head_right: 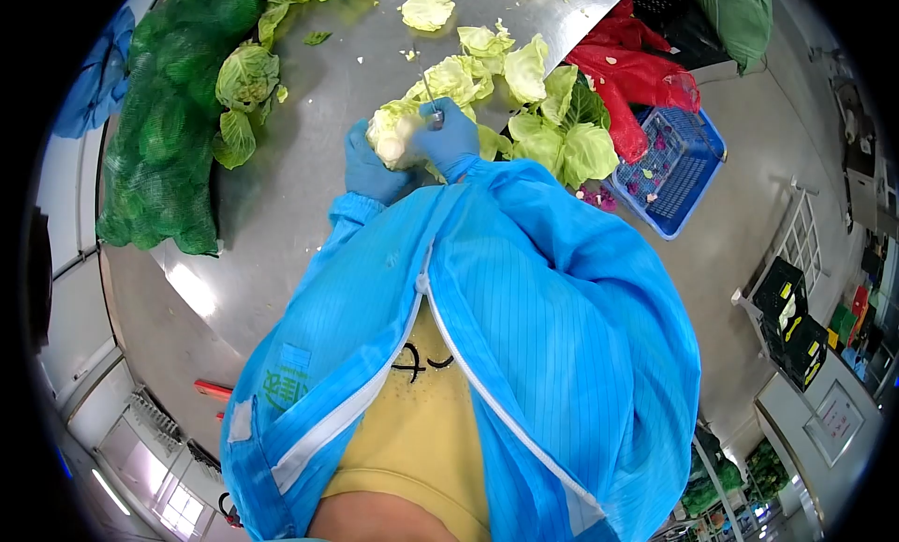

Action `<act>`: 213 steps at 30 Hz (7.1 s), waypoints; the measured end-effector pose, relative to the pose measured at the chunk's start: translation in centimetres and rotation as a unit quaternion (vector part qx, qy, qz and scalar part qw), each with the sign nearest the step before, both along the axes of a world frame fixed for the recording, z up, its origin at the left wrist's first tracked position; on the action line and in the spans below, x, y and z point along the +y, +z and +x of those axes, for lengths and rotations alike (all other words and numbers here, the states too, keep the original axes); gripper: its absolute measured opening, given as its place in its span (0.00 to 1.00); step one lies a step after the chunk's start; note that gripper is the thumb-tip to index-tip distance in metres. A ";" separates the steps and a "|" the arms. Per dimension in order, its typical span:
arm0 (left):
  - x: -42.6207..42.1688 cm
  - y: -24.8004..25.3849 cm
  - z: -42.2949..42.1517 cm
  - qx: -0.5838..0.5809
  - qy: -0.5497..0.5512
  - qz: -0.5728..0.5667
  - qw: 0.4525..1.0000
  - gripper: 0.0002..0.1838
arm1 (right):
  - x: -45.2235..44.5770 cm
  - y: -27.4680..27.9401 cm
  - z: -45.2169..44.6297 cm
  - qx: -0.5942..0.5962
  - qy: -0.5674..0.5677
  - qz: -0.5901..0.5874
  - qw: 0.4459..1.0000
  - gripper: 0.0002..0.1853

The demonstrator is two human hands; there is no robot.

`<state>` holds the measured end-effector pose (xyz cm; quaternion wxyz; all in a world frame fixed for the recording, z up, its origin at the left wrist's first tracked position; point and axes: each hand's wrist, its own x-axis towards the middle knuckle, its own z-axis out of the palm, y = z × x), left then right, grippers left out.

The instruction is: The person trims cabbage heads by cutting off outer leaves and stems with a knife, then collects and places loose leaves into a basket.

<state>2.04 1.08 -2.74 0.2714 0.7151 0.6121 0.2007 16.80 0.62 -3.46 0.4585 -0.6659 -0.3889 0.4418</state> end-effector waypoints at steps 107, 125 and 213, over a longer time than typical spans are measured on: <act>-1.7 7.4 0.4 -0.599 -0.041 0.009 0.799 0.67 | 1.6 4.7 4.1 0.447 0.342 -0.010 0.827 0.46; 1.1 5.6 -3.9 -0.321 -0.108 0.043 0.940 0.61 | 1.8 4.1 2.1 0.451 0.173 -0.246 0.840 0.28; -1.7 0.0 -1.7 -0.028 0.209 -0.025 0.977 0.59 | 1.9 2.3 -1.6 -0.312 0.385 -0.099 0.863 0.33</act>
